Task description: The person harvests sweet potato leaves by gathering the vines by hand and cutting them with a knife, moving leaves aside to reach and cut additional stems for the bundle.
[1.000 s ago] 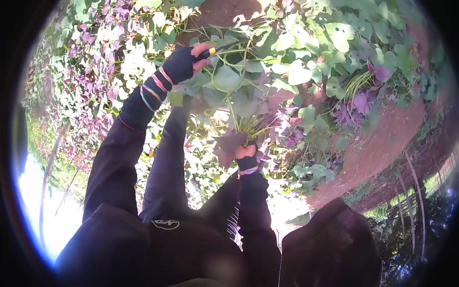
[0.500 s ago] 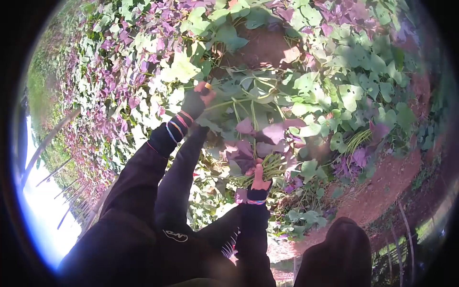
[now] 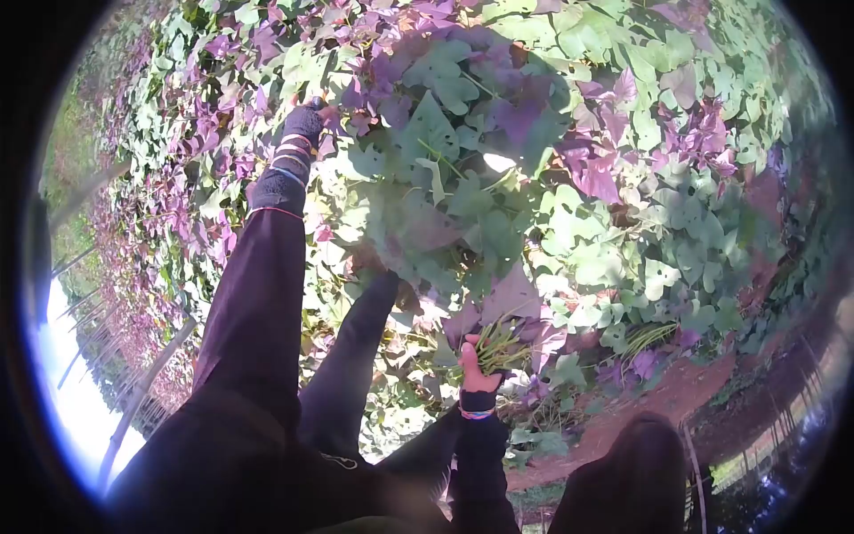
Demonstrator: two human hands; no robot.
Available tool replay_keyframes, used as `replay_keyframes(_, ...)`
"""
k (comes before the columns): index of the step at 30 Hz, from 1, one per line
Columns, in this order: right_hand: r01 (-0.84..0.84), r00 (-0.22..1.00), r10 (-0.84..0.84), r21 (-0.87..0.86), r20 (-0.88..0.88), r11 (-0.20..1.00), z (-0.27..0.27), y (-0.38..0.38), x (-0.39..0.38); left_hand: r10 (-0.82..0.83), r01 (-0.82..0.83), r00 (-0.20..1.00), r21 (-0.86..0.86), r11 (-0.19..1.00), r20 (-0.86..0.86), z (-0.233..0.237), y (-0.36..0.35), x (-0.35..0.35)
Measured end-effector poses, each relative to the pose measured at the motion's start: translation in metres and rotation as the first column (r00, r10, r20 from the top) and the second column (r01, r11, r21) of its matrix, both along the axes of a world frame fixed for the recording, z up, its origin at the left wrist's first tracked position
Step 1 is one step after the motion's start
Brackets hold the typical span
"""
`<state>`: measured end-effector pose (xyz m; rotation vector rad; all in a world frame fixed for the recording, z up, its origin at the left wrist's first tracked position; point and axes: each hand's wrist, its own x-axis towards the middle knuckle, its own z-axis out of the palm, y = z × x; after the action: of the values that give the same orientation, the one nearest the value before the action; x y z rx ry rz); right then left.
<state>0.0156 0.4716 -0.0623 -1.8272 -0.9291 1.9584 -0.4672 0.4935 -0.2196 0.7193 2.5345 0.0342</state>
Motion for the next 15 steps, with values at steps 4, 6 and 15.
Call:
replay_keyframes(4,-0.112,0.993,0.11,-0.056,-0.029,0.992,-0.019,-0.004,-0.041,0.019,0.002,0.997,0.257,0.966,-0.078,-0.018,-0.016,0.0)
replay_keyframes(6,-0.117,0.989,0.109,-0.075,-0.097,0.99,-0.032,-0.006,-0.064,0.117,-0.065,0.991,0.524,0.849,-0.066,0.013,-0.019,0.033)
replay_keyframes(15,-0.223,0.974,0.212,-0.482,-0.078,0.847,-0.071,0.016,-0.172,-0.113,-0.217,0.89,0.628,0.747,0.442,0.141,-0.092,0.196)
